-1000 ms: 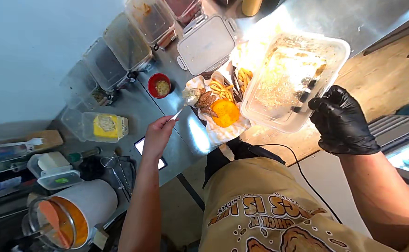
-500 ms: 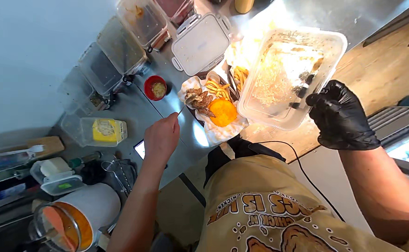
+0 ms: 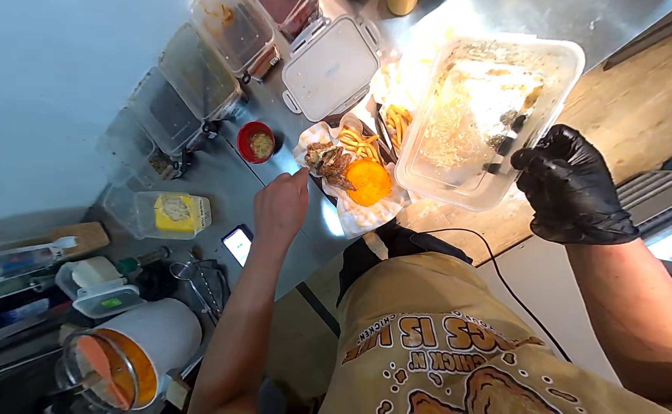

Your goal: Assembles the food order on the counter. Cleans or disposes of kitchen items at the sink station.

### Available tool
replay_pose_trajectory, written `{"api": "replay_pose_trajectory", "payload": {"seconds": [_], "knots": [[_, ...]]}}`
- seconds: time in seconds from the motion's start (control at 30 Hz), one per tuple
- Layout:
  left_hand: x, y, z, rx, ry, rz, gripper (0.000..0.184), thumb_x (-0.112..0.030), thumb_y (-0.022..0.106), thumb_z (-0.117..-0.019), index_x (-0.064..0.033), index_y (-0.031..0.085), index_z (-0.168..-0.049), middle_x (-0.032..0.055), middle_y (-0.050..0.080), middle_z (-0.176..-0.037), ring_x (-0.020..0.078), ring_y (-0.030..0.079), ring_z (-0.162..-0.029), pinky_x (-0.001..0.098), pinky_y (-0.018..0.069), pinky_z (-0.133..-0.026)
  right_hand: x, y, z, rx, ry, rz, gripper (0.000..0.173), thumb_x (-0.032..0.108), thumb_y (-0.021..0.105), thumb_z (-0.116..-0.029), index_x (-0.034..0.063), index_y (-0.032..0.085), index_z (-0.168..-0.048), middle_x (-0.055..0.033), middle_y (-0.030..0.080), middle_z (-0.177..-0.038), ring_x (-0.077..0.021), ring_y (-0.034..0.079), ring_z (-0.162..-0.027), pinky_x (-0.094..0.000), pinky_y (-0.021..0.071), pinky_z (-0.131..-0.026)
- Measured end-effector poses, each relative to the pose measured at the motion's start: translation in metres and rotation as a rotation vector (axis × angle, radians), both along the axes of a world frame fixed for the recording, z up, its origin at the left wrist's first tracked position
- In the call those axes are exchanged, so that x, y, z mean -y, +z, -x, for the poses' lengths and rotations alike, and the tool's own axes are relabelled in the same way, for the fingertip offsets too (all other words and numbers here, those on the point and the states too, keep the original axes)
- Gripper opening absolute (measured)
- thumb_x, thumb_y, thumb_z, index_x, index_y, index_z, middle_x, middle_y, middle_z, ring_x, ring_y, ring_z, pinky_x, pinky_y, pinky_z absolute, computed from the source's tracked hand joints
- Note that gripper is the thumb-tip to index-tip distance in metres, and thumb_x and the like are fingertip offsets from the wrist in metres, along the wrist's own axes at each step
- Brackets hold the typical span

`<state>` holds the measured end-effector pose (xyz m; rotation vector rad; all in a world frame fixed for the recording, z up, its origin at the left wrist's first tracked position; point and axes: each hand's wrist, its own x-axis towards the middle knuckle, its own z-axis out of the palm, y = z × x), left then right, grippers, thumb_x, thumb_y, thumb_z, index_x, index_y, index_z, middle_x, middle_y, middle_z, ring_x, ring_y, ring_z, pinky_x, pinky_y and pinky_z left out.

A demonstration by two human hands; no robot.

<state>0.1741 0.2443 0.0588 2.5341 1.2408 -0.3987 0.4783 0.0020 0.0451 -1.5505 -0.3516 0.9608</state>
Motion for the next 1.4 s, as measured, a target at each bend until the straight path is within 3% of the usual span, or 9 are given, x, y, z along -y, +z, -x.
{"api": "replay_pose_trajectory", "payload": {"seconds": [0.17,0.27,0.3,0.4,0.47,0.73,1.17,1.33,1.4], "knots": [[0.000,0.014,0.029,0.137,0.094,0.038,0.034,-0.021,0.047,-0.1082,-0.0108,0.069,-0.132,0.0190,0.073,-0.101,0.0369,0.071,-0.086,0.0602,0.0551,-0.075,0.002,-0.002,-0.001,0.013,-0.012,0.038,0.025,0.004,0.061,-0.0958,0.0252,0.054,-0.106,0.0163,0.067,-0.095,0.0057,0.061,-0.073,-0.0132,0.0545,-0.066],[0.006,0.021,0.043,0.198,0.196,0.018,0.031,-0.020,0.050,-0.1076,-0.0103,0.072,-0.127,0.0149,0.070,-0.084,0.0289,0.063,-0.065,0.0513,0.0510,-0.059,0.000,-0.001,0.000,0.002,-0.010,0.041,0.025,0.004,0.061,-0.0959,0.0263,0.055,-0.105,0.0175,0.067,-0.094,0.0066,0.061,-0.074,-0.0127,0.0545,-0.068],[0.006,0.019,0.042,0.191,0.213,0.022,0.030,-0.020,0.051,-0.1073,-0.0098,0.072,-0.126,0.0150,0.070,-0.082,0.0293,0.062,-0.064,0.0521,0.0502,-0.058,-0.001,-0.002,0.000,0.001,-0.009,0.040,0.025,0.003,0.061,-0.0957,0.0260,0.055,-0.105,0.0176,0.067,-0.093,0.0066,0.062,-0.074,-0.0127,0.0544,-0.068],[-0.003,0.009,0.027,0.140,0.224,0.052,0.033,-0.022,0.049,-0.1075,-0.0110,0.073,-0.127,0.0171,0.074,-0.093,0.0348,0.070,-0.080,0.0591,0.0531,-0.073,-0.005,-0.002,0.002,0.009,-0.007,0.039,0.027,0.002,0.061,-0.0948,0.0250,0.055,-0.106,0.0174,0.065,-0.090,0.0058,0.062,-0.073,-0.0137,0.0555,-0.070],[-0.011,0.007,0.016,0.131,0.210,0.063,0.034,-0.023,0.047,-0.1081,-0.0128,0.072,-0.129,0.0170,0.074,-0.096,0.0357,0.070,-0.085,0.0601,0.0526,-0.076,-0.005,-0.001,0.002,0.006,0.002,0.031,0.027,0.002,0.061,-0.0955,0.0252,0.054,-0.107,0.0175,0.066,-0.091,0.0054,0.062,-0.075,-0.0145,0.0562,-0.072],[-0.012,0.019,0.035,0.177,0.230,0.032,0.031,-0.022,0.050,-0.1069,-0.0117,0.074,-0.124,0.0148,0.074,-0.092,0.0294,0.067,-0.075,0.0535,0.0520,-0.068,-0.001,-0.001,0.000,-0.002,-0.019,0.026,0.027,0.001,0.060,-0.0955,0.0262,0.054,-0.103,0.0183,0.066,-0.089,0.0062,0.063,-0.076,-0.0136,0.0562,-0.071],[-0.021,0.013,0.011,0.119,0.170,0.056,0.034,-0.022,0.047,-0.1084,-0.0117,0.071,-0.130,0.0185,0.074,-0.105,0.0366,0.070,-0.090,0.0604,0.0527,-0.081,-0.002,-0.001,0.001,0.014,0.006,0.009,0.026,0.003,0.060,-0.0959,0.0267,0.054,-0.104,0.0191,0.065,-0.089,0.0065,0.062,-0.075,-0.0132,0.0550,-0.070],[-0.017,0.011,0.020,0.145,0.192,0.048,0.033,-0.023,0.048,-0.1085,-0.0141,0.071,-0.130,0.0155,0.075,-0.102,0.0326,0.070,-0.086,0.0569,0.0535,-0.077,-0.002,-0.001,0.002,0.012,-0.009,0.004,0.027,0.002,0.061,-0.0946,0.0268,0.055,-0.104,0.0186,0.066,-0.088,0.0062,0.063,-0.075,-0.0129,0.0550,-0.069],[-0.011,0.015,0.025,0.203,0.192,0.029,0.032,-0.024,0.049,-0.1080,-0.0141,0.072,-0.129,0.0130,0.074,-0.095,0.0273,0.067,-0.076,0.0510,0.0532,-0.069,-0.004,0.001,0.001,0.010,-0.020,0.019,0.028,0.001,0.061,-0.0946,0.0265,0.055,-0.104,0.0188,0.066,-0.088,0.0070,0.063,-0.075,-0.0121,0.0547,-0.068]]}}
